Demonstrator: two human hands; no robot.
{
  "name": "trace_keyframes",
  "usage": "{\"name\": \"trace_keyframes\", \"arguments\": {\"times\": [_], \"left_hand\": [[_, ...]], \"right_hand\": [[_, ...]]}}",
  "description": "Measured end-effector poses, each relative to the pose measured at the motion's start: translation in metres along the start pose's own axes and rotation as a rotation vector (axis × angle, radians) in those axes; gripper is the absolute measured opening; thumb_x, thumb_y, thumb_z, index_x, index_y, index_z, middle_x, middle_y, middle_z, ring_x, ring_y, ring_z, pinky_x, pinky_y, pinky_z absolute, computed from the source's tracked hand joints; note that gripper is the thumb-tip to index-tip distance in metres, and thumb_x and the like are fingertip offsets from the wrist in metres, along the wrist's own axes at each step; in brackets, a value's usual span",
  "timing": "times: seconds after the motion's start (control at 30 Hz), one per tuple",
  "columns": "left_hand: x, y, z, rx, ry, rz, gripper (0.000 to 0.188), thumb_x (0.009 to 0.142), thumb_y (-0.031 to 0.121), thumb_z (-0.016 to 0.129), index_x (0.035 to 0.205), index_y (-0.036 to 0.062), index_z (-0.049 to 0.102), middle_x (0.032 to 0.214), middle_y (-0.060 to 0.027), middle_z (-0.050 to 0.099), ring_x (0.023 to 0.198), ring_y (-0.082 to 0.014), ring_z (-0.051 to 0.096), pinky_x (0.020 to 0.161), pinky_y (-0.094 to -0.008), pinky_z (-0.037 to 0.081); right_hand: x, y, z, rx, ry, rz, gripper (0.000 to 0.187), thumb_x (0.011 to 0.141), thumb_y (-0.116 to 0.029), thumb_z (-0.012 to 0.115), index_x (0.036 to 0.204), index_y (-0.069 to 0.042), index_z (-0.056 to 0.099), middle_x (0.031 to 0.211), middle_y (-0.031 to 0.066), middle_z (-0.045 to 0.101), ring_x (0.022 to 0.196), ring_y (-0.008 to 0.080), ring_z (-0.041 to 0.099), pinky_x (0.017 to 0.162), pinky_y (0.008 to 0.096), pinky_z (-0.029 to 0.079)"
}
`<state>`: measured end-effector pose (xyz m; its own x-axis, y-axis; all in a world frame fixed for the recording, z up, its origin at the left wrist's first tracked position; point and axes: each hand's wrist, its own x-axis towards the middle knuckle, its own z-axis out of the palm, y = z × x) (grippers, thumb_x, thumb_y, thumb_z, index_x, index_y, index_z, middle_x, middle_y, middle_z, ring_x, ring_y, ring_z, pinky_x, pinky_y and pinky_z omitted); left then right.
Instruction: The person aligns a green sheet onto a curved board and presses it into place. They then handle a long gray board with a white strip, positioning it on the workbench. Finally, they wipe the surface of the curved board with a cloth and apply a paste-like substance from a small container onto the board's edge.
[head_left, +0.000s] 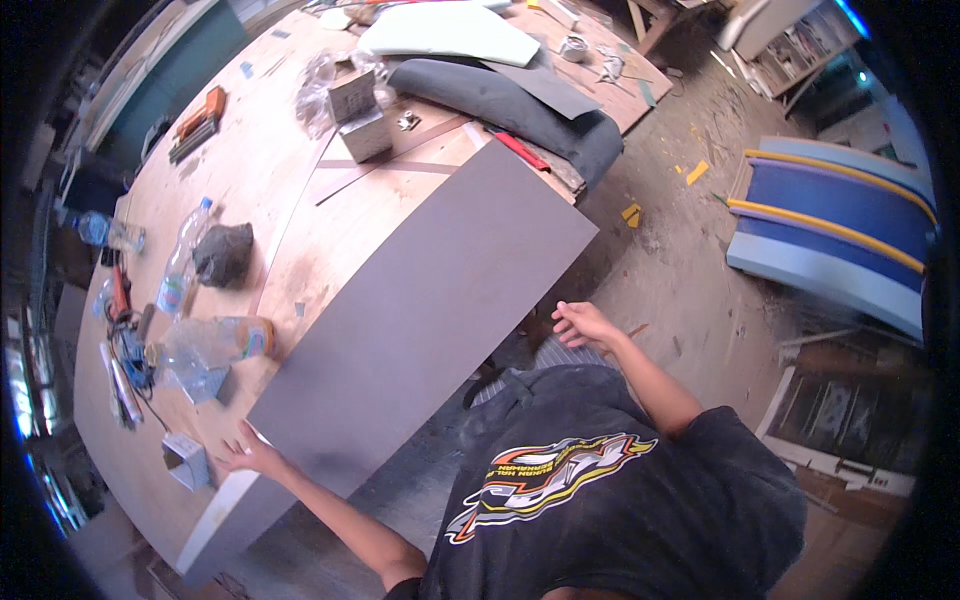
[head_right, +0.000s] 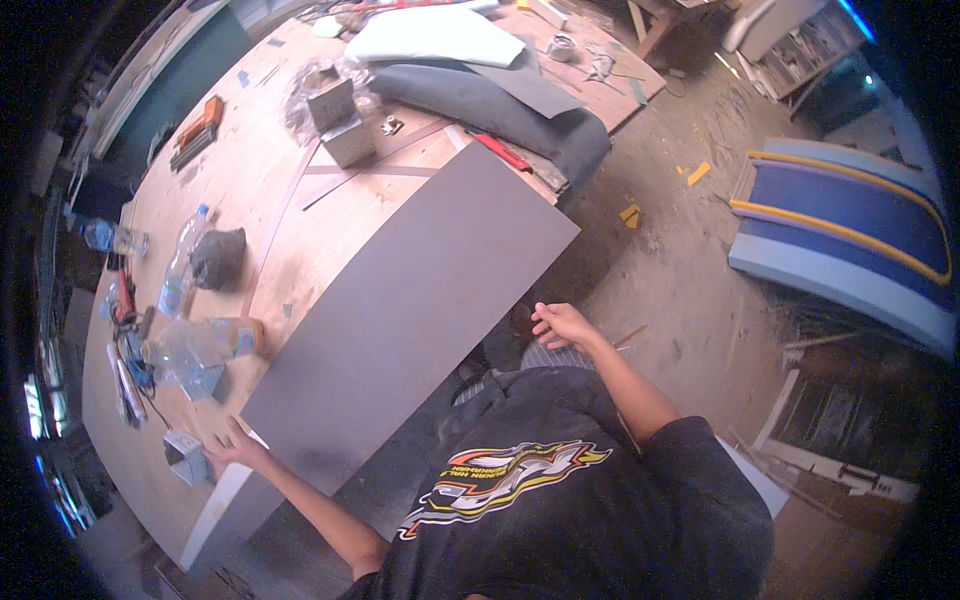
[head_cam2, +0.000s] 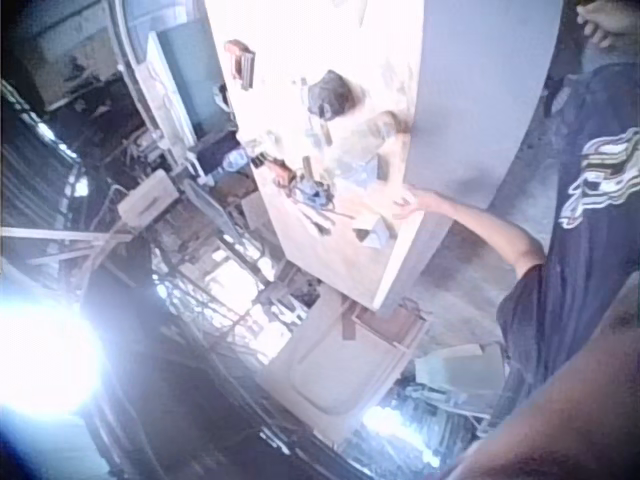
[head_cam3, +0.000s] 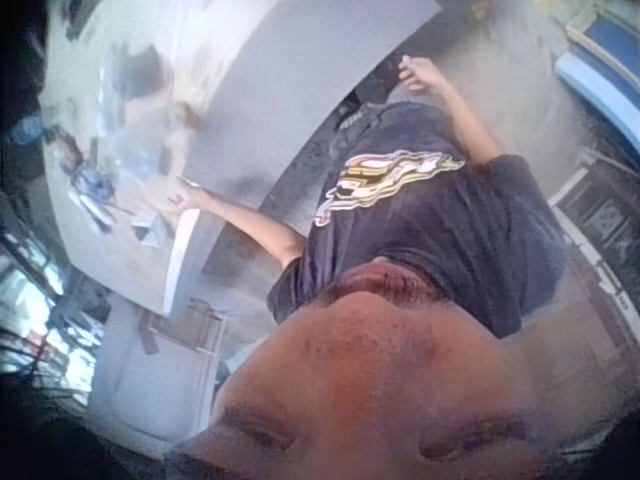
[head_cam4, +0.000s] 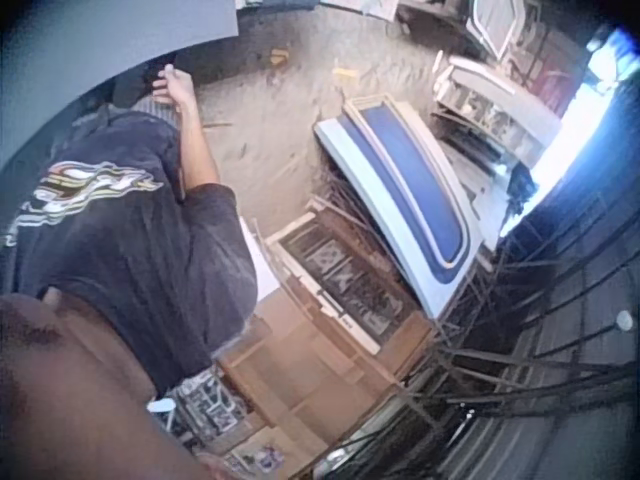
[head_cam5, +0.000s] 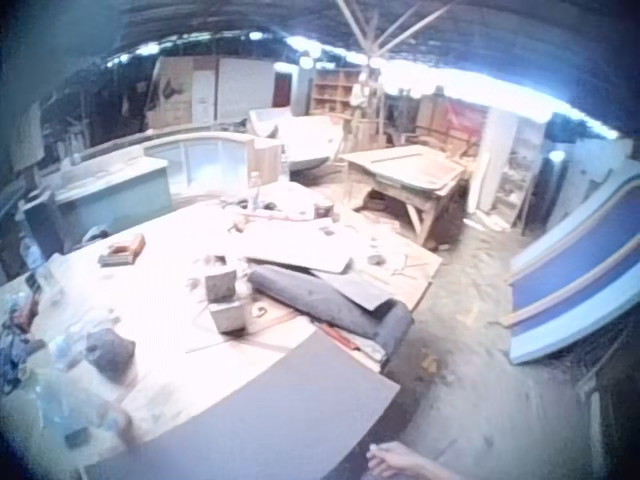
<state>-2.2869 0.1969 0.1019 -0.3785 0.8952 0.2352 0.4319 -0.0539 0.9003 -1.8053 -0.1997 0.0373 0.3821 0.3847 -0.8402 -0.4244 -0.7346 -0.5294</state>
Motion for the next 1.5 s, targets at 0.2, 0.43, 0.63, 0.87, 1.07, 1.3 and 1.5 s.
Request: {"name": "trace_keyframes", "arguments": {"times": [0.2, 0.43, 0.63, 0.87, 1.07, 1.3, 1.5], "left_hand": [[0.08, 0.044, 0.118, -0.015, -0.052, 0.349, 0.121, 0.069, 0.028, 0.09, 0.15, -0.0016, 0.006, 0.146, -0.0242, 0.037, 0.128, -0.0351, 0.045, 0.108, -0.0465, 0.041], [0.077, 0.098, 0.17, 0.101, -0.131, 0.383, 0.085, 0.07, 0.029, 0.09, 0.135, -0.0036, 0.046, 0.132, -0.0186, 0.056, 0.116, -0.0309, 0.057, 0.104, -0.0437, 0.045], [-0.105, 0.246, 0.196, -0.086, -0.319, 0.504, 0.07, 0.077, 0.022, 0.085, 0.132, -0.0041, 0.051, 0.133, -0.019, 0.055, 0.117, -0.0304, 0.056, 0.103, -0.0402, 0.046], [-0.418, 0.359, 0.33, -0.452, -1.231, 0.287, 0.093, 0.074, 0.005, 0.083, 0.148, 0.008, 0.027, 0.141, -0.015, 0.047, 0.131, -0.0309, 0.046, 0.11, -0.0455, 0.038], [-0.641, 0.44, 0.416, -0.626, -1.641, 0.137, 0.088, 0.063, 0.026, 0.093, 0.131, -0.0016, 0.044, 0.121, -0.0122, 0.058, 0.113, -0.0234, 0.058, 0.099, -0.0373, 0.047], [-0.703, 0.506, 0.527, -0.803, -1.585, -0.254, 0.049, 0.077, 0.019, 0.082, 0.117, -0.0007, 0.059, 0.11, -0.0093, 0.064, 0.102, -0.0199, 0.061, 0.09, -0.036, 0.049], [-0.676, 0.532, 0.645, -0.825, -1.196, -0.123, 0.063, 0.074, 0.005, 0.083, 0.127, -0.0027, 0.051, 0.119, -0.0128, 0.06, 0.11, -0.0228, 0.059, 0.093, -0.0347, 0.05]], "right_hand": [[-0.002, 0.059, -0.045, -0.006, 0.1, -0.012, 0.052, 0.101, -0.049, 0.046, 0.123, -0.004, 0.059, 0.103, 0.0093, 0.067, 0.078, 0.017, 0.066, 0.068, 0.0329, 0.054], [0.015, 0.109, -0.113, 0.055, 0.199, -0.04, 0.049, 0.1, -0.048, 0.049, 0.12, -0.005, 0.062, 0.101, 0.0085, 0.07, 0.074, 0.0151, 0.066, 0.064, 0.0306, 0.054], [0.028, 0.092, -0.187, 0.152, 0.235, -0.297, 0.03, 0.102, -0.026, 0.054, 0.113, 0.0, 0.063, 0.095, 0.0084, 0.069, 0.076, 0.0149, 0.066, 0.066, 0.0308, 0.054], [-0.015, 0.005, -0.33, 0.155, 0.29, -0.792, 0.027, 0.101, -0.022, 0.054, 0.112, 0.0, 0.064, 0.094, 0.008, 0.07, 0.08, 0.0136, 0.066, 0.075, 0.0293, 0.052], [-0.081, -0.042, -0.462, 0.353, 0.353, -0.954, 0.032, 0.102, -0.025, 0.054, 0.119, 0.001, 0.061, 0.103, 0.0085, 0.068, 0.095, 0.0137, 0.063, 0.087, 0.0288, 0.05], [-0.067, -0.01, -0.556, 0.43, 0.545, -0.76, 0.036, 0.103, -0.029, 0.053, 0.119, 0.001, 0.061, 0.101, 0.0075, 0.068, 0.092, 0.0132, 0.064, 0.082, 0.0275, 0.05], [0.006, 0.027, -0.638, 0.429, 0.578, -0.581, 0.035, 0.103, -0.029, 0.051, 0.12, 0.0, 0.061, 0.101, 0.0072, 0.068, 0.087, 0.0122, 0.065, 0.076, 0.0256, 0.05]]}}
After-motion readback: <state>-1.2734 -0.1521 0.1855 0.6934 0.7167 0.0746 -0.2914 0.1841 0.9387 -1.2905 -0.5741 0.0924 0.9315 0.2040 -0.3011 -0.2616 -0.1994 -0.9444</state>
